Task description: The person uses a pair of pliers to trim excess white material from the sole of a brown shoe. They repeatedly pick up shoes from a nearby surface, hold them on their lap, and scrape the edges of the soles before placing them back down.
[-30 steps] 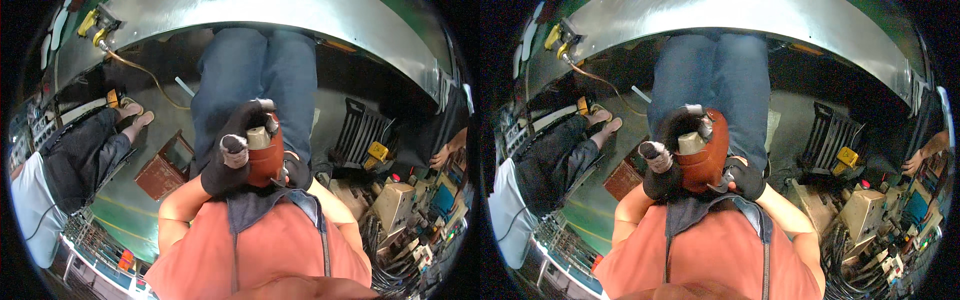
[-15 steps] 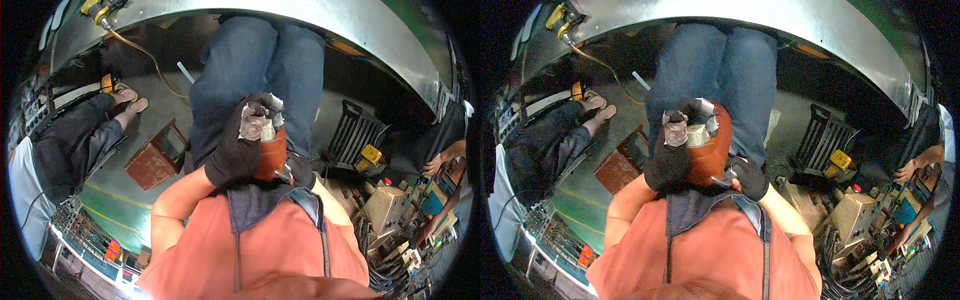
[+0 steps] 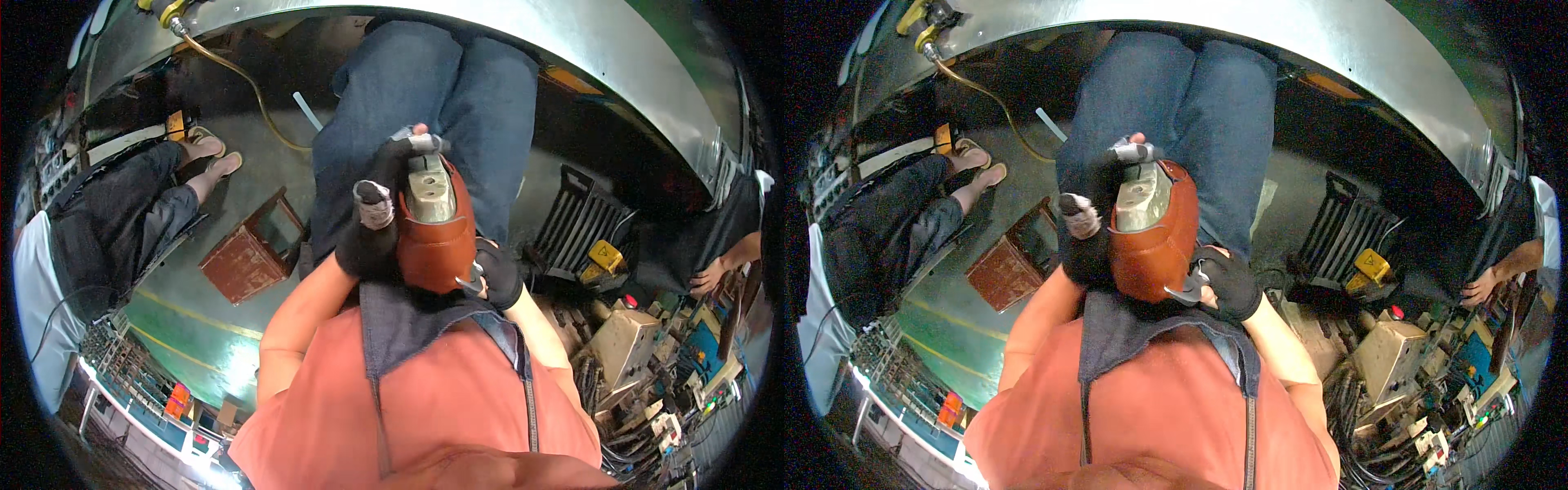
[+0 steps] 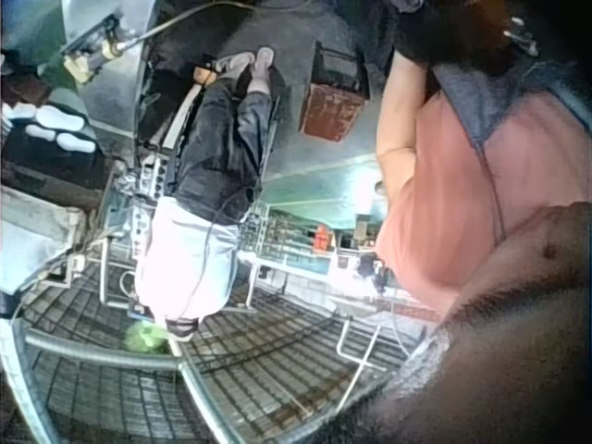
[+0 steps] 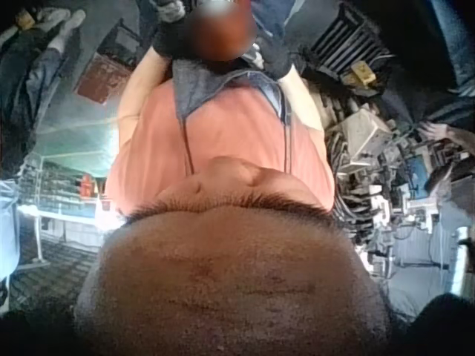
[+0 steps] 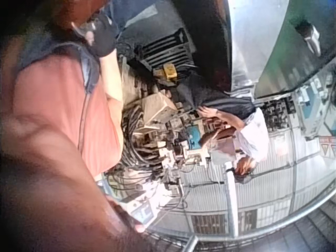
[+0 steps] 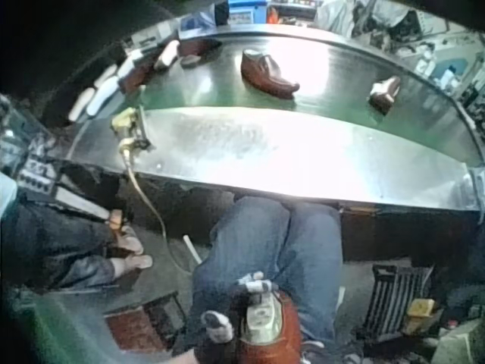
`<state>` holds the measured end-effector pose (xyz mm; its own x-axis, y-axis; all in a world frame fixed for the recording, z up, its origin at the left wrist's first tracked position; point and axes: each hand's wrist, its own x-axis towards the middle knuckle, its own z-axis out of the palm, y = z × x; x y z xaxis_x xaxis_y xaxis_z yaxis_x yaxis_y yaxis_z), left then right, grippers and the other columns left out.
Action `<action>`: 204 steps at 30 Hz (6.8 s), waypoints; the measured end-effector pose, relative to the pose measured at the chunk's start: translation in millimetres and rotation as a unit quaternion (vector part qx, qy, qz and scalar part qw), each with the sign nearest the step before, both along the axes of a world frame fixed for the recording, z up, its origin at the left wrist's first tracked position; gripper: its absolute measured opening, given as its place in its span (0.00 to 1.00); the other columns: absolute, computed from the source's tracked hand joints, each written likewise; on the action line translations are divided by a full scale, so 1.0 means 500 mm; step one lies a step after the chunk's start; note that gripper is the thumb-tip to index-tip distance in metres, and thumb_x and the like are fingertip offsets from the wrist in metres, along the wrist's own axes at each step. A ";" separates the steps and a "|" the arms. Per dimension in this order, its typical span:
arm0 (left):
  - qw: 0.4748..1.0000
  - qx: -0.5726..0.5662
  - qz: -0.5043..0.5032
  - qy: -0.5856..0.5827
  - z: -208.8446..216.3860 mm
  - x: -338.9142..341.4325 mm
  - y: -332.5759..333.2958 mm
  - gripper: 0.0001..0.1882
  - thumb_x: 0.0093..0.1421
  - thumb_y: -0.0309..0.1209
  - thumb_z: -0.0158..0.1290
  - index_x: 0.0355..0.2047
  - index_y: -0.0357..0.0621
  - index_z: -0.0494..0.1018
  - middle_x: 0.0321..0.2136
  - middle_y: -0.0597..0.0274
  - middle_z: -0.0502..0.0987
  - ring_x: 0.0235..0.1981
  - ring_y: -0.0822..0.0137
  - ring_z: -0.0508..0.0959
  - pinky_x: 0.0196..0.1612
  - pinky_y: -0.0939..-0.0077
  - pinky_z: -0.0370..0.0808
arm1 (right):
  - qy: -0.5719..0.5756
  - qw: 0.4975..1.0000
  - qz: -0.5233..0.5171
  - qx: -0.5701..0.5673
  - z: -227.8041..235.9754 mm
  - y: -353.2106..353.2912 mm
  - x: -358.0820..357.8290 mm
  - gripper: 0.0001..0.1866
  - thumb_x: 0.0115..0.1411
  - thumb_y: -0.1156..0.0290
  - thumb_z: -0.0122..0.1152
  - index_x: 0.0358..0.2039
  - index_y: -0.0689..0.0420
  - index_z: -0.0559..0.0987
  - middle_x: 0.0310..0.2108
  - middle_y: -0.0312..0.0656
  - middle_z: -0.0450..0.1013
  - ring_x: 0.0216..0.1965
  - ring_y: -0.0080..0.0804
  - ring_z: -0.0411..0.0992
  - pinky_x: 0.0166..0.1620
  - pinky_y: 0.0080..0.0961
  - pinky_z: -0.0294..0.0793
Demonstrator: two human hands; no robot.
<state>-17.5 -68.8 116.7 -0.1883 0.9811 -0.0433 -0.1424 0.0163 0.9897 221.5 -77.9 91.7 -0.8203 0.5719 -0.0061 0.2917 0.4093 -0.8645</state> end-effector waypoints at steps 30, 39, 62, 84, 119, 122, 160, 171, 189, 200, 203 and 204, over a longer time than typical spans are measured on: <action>0.877 -0.022 -0.199 0.437 -0.066 -0.010 0.049 0.24 0.63 0.32 0.44 0.57 0.30 0.60 0.54 0.38 0.67 0.57 0.48 0.67 0.58 0.65 0.62 | -0.012 0.819 -0.207 -0.535 0.036 0.280 -0.014 0.30 0.66 0.45 0.39 0.44 0.62 0.75 0.36 0.43 0.77 0.38 0.32 0.77 0.44 0.31 0.76; 0.967 -0.016 -0.028 0.252 -0.144 0.077 0.030 0.31 0.53 0.31 0.58 0.54 0.32 0.62 0.50 0.43 0.70 0.54 0.53 0.70 0.57 0.65 0.65 | -0.243 0.937 -0.074 -0.239 0.050 0.262 -0.009 0.29 0.64 0.47 0.45 0.40 0.64 0.77 0.34 0.47 0.75 0.34 0.30 0.73 0.42 0.28 0.71; 0.925 -0.016 -0.005 0.381 -0.108 0.078 0.175 0.30 0.61 0.34 0.42 0.58 0.26 0.50 0.57 0.31 0.57 0.59 0.38 0.58 0.62 0.56 0.56 | -0.372 0.913 0.148 0.078 0.232 0.414 -0.005 0.32 0.62 0.45 0.46 0.22 0.65 0.76 0.19 0.56 0.70 0.21 0.49 0.71 0.28 0.38 0.69; 0.836 -0.058 -0.136 0.528 -0.022 -0.054 0.135 0.23 0.53 0.32 0.51 0.47 0.32 0.63 0.31 0.34 0.75 0.33 0.40 0.77 0.34 0.53 0.75 | -0.222 0.963 -0.090 -0.125 0.141 0.256 0.018 0.21 0.65 0.58 0.50 0.31 0.66 0.77 0.20 0.38 0.71 0.24 0.21 0.65 0.30 0.22 0.66; 0.966 -0.021 0.043 0.254 -0.105 0.063 -0.062 0.30 0.52 0.31 0.60 0.50 0.33 0.60 0.42 0.42 0.71 0.45 0.47 0.73 0.47 0.63 0.69 | -0.308 0.950 0.009 -0.055 0.074 0.146 -0.016 0.14 0.63 0.63 0.51 0.32 0.62 0.74 0.24 0.51 0.69 0.24 0.46 0.68 0.30 0.33 0.67; 0.984 -0.077 -0.013 0.162 -0.128 0.047 -0.069 0.29 0.52 0.30 0.60 0.51 0.34 0.61 0.43 0.45 0.72 0.46 0.52 0.74 0.48 0.65 0.69 | -0.256 0.965 0.007 0.059 -0.042 0.136 0.013 0.13 0.61 0.62 0.53 0.31 0.59 0.75 0.25 0.52 0.70 0.27 0.51 0.70 0.30 0.37 0.67; 0.966 -0.115 -0.045 0.229 -0.115 0.059 -0.043 0.42 0.50 0.37 0.61 0.58 0.34 0.49 0.46 0.35 0.70 0.45 0.40 0.73 0.45 0.55 0.71 | -0.276 0.959 0.022 -0.057 0.099 0.156 -0.012 0.18 0.61 0.59 0.54 0.29 0.65 0.74 0.25 0.55 0.70 0.25 0.52 0.69 0.30 0.37 0.68; 0.982 -0.098 -0.103 0.128 -0.151 0.037 -0.041 0.30 0.51 0.31 0.58 0.51 0.34 0.59 0.43 0.39 0.72 0.45 0.45 0.74 0.48 0.61 0.69 | -0.280 0.960 0.023 0.011 -0.013 0.116 0.025 0.13 0.60 0.62 0.54 0.28 0.60 0.74 0.24 0.53 0.69 0.27 0.55 0.69 0.29 0.43 0.66; 0.973 -0.207 -0.034 0.099 -0.186 0.055 -0.040 0.31 0.54 0.35 0.59 0.55 0.37 0.61 0.51 0.49 0.70 0.51 0.57 0.71 0.54 0.65 0.66 | -0.354 0.926 0.106 -0.079 0.102 0.225 -0.009 0.21 0.61 0.55 0.54 0.26 0.64 0.76 0.25 0.58 0.71 0.28 0.52 0.72 0.30 0.41 0.68; 0.978 -0.103 -0.077 0.164 -0.128 0.013 -0.051 0.36 0.50 0.39 0.62 0.54 0.37 0.57 0.47 0.40 0.70 0.49 0.46 0.72 0.50 0.60 0.68 | -0.269 0.959 0.068 0.051 0.051 0.177 -0.013 0.18 0.59 0.56 0.55 0.31 0.61 0.77 0.27 0.54 0.72 0.29 0.53 0.72 0.31 0.39 0.69; 0.931 -0.075 -0.099 0.342 -0.039 -0.054 -0.063 0.34 0.49 0.39 0.63 0.52 0.37 0.63 0.46 0.41 0.71 0.48 0.49 0.74 0.50 0.61 0.69 | -0.245 0.967 -0.020 -0.060 0.037 0.152 0.044 0.16 0.59 0.60 0.55 0.29 0.63 0.76 0.26 0.55 0.72 0.29 0.55 0.71 0.32 0.39 0.68; 0.928 -0.091 -0.120 0.340 -0.014 -0.096 -0.063 0.33 0.48 0.38 0.64 0.51 0.37 0.64 0.46 0.43 0.72 0.48 0.50 0.74 0.51 0.62 0.69 | -0.257 0.964 -0.060 -0.043 0.028 0.138 0.077 0.16 0.60 0.61 0.54 0.29 0.63 0.75 0.27 0.55 0.72 0.30 0.54 0.71 0.33 0.38 0.68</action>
